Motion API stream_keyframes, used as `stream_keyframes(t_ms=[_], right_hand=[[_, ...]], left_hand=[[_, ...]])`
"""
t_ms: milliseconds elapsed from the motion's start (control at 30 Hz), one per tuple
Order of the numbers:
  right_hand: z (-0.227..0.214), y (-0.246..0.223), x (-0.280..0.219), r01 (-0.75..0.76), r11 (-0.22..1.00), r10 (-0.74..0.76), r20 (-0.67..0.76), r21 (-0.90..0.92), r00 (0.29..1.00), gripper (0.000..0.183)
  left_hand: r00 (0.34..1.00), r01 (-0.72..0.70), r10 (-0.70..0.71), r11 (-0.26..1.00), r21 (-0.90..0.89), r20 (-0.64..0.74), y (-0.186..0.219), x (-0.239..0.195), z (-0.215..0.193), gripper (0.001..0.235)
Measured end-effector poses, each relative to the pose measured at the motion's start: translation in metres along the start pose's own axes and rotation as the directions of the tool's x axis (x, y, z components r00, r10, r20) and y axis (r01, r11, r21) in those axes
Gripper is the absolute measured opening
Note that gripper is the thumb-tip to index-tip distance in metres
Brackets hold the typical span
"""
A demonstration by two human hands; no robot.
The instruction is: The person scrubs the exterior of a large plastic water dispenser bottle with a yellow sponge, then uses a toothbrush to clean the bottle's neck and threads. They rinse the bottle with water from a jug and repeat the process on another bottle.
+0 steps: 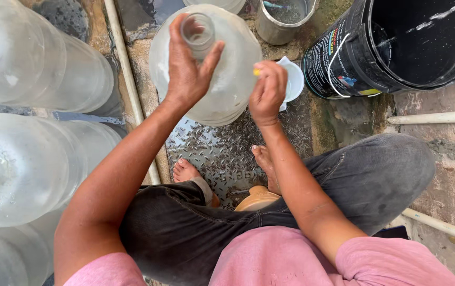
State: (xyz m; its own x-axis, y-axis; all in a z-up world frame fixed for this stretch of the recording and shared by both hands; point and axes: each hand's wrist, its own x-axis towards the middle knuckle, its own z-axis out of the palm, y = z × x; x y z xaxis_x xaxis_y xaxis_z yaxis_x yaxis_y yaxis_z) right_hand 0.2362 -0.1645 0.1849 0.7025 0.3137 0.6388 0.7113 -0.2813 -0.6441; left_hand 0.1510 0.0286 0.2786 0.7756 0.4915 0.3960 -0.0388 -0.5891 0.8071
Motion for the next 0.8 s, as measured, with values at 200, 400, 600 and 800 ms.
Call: stream_keyframes(t_ms=[200,400,600,800], right_hand=[[0.041,0.179,-0.033,-0.715,0.658,0.745,0.066,-0.237,0.664,0.02],[0.09,0.286,-0.067,-0.225,0.662,0.727,0.538,-0.715,0.427,0.023],[0.061,0.208,-0.018,-0.964,0.266,0.846,0.485,-0.026,0.221,0.014],[0.051,-0.003,0.034,-0.222,0.958,0.151,0.337,0.183,0.929,0.022]], left_hand=[[0.999,-0.012,0.008,0.994,0.105,0.032,0.005,-0.018,-0.036,0.076],[1.0,-0.019,0.019,0.992,0.125,-0.001,0.006,-0.013,-0.056,0.071],[0.999,0.02,-0.018,0.996,0.087,-0.029,0.007,-0.015,-0.049,0.067],[1.0,0.01,-0.007,0.995,0.103,-0.03,-0.005,-0.011,-0.042,0.066]])
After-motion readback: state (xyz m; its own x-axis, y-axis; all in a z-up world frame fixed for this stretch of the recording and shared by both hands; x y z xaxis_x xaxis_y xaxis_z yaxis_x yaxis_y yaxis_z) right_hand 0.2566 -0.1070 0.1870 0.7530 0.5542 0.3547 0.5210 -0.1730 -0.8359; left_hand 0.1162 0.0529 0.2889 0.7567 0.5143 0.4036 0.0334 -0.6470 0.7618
